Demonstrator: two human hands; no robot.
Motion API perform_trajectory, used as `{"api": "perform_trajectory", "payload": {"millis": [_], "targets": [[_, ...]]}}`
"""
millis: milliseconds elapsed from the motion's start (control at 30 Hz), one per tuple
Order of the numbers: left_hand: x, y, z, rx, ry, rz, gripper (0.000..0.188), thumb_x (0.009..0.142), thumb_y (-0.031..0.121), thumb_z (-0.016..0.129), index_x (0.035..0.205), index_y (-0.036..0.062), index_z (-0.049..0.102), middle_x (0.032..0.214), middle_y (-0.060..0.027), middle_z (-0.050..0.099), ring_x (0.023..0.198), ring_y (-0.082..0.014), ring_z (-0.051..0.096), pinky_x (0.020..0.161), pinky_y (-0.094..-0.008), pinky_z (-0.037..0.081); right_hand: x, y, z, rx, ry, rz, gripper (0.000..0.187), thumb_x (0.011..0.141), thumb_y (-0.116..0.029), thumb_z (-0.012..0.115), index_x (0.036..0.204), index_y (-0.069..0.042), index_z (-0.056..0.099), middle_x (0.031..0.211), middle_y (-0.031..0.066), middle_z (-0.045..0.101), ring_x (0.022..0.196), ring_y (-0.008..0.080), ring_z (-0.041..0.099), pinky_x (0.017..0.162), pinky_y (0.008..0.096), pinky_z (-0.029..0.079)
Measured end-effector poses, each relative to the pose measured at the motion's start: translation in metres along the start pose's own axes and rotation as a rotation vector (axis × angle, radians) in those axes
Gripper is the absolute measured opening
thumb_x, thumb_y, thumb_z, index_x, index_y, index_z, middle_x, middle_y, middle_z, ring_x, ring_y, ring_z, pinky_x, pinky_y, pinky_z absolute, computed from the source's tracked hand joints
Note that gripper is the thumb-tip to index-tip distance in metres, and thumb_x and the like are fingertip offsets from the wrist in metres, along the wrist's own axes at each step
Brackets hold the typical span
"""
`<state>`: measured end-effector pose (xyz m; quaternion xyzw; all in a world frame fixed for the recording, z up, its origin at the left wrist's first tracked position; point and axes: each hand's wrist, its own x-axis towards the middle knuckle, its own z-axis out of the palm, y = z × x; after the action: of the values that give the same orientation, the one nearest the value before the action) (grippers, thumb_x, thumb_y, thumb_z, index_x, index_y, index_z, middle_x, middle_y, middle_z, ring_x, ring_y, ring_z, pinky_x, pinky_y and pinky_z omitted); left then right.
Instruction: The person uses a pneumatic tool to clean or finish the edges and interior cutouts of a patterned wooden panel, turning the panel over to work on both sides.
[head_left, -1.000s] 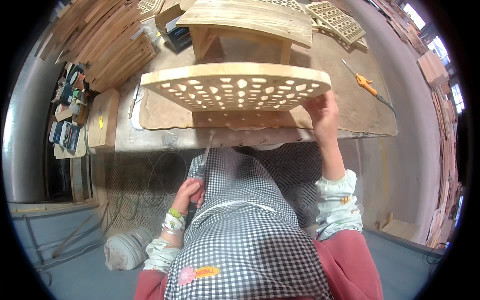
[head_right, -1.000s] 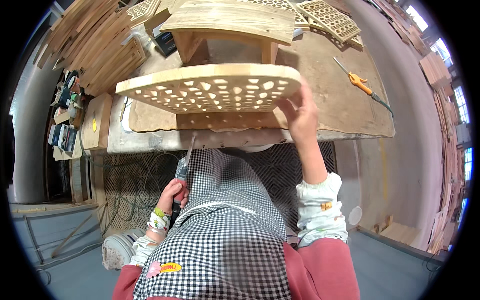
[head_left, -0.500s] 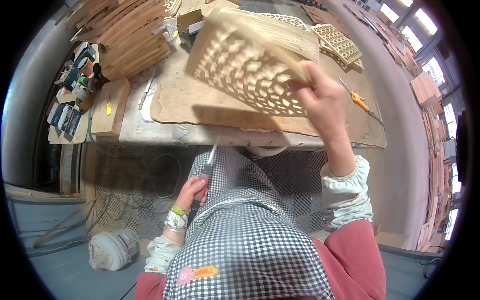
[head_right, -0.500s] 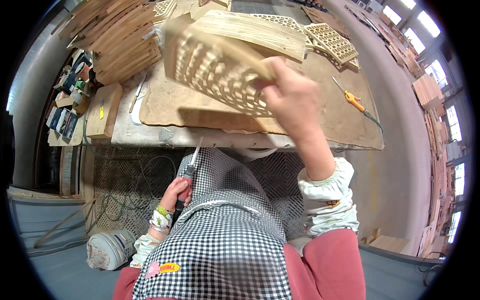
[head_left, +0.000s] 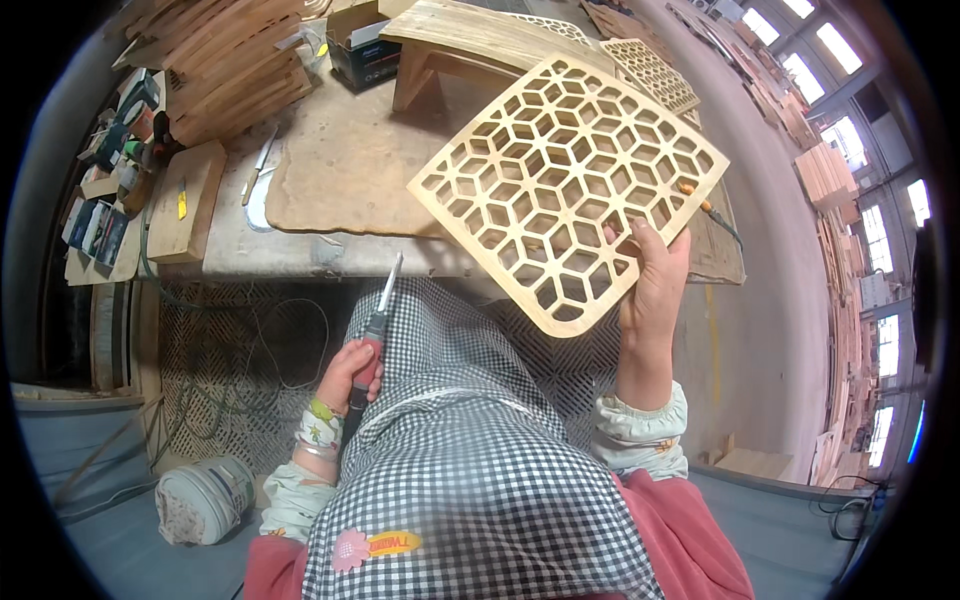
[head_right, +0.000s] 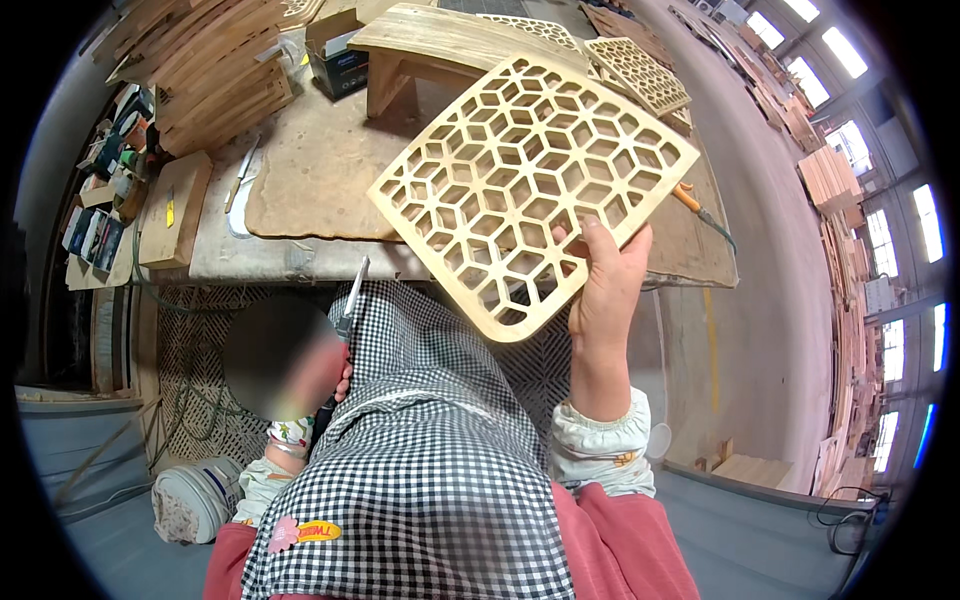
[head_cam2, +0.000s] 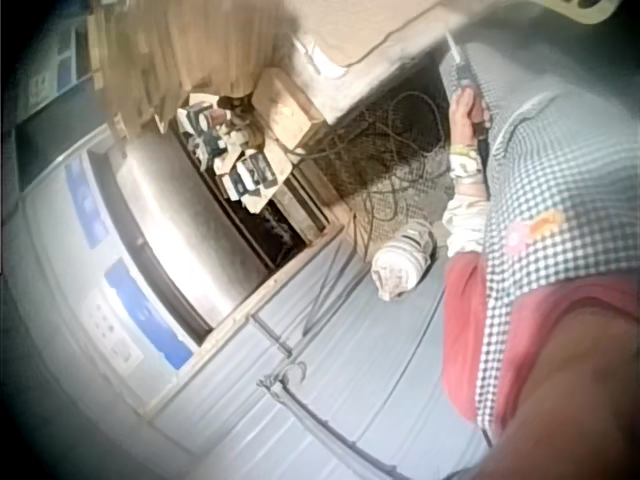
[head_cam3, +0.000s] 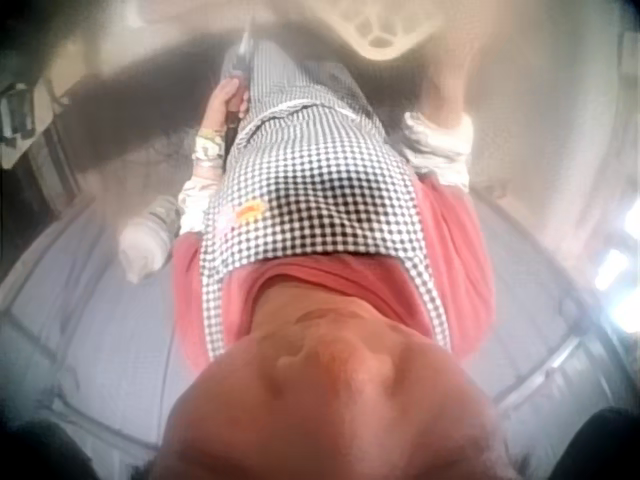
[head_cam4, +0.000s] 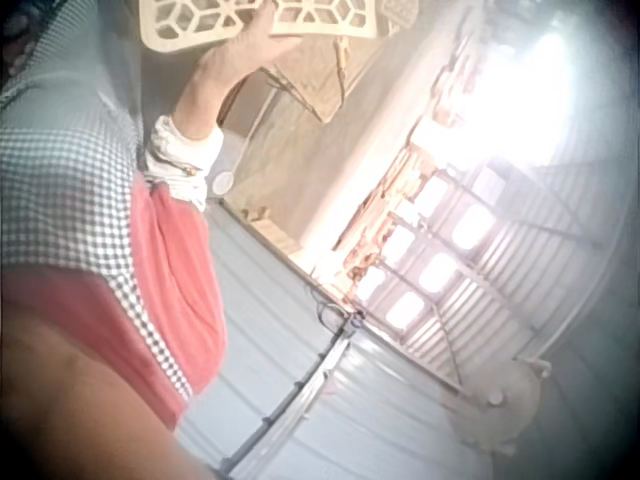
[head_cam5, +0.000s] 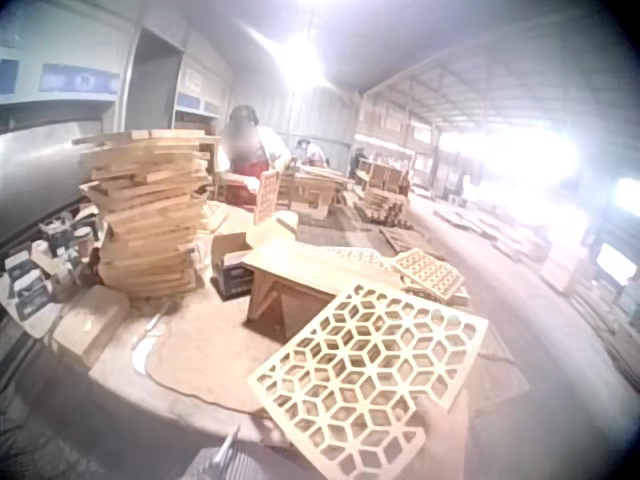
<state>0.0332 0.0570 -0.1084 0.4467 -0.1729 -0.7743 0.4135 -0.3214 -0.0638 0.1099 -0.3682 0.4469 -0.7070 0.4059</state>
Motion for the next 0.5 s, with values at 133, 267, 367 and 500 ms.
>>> {"api": "perform_trajectory", "payload": {"millis": [133,267,367,500], "targets": [[-0.003,0.000,-0.003,0.015,0.036,0.005,0.025,0.103,0.026,0.064,0.112,0.0056,0.054,0.082,-0.0075,0.063,0.057,-0.0148,0.059,0.049,-0.0273,0.048,-0.015,-0.017,0.019,-0.025,-0.020,-0.040,0.041,0.099,-0.001,0.058,0.138,-0.001,0.042,0.124,0.0151,0.061,0.093,0.0222,0.070,0.077,0.0362,0.063],[-0.006,0.006,-0.004,0.230,0.082,0.146,0.022,0.100,0.019,0.067,0.112,0.0052,0.054,0.080,-0.0062,0.063,0.055,-0.0131,0.058,0.047,-0.0266,0.047,-0.010,-0.019,0.007,0.035,0.040,0.030,0.037,0.100,-0.003,0.056,0.135,-0.002,0.044,0.116,0.0159,0.065,0.087,0.0233,0.070,0.074,0.0353,0.063],[-0.015,0.068,0.008,0.412,0.248,0.312,0.027,0.096,0.016,0.071,0.113,0.0056,0.054,0.079,-0.0059,0.062,0.054,-0.0123,0.057,0.046,-0.0265,0.046,-0.010,-0.015,0.001,0.094,0.079,0.005,0.037,0.101,-0.003,0.055,0.137,-0.001,0.046,0.119,0.0161,0.066,0.088,0.0237,0.070,0.076,0.0353,0.062],[0.040,0.172,-0.017,0.911,0.563,0.504,0.047,0.090,0.027,0.078,0.124,0.0015,0.056,0.085,-0.0117,0.067,0.061,-0.0203,0.063,0.056,-0.0327,0.052,-0.015,-0.014,0.006,0.105,0.100,0.019,0.042,0.101,-0.003,0.053,0.142,0.002,0.047,0.128,0.0169,0.065,0.102,0.0246,0.069,0.088,0.0372,0.061]]}}
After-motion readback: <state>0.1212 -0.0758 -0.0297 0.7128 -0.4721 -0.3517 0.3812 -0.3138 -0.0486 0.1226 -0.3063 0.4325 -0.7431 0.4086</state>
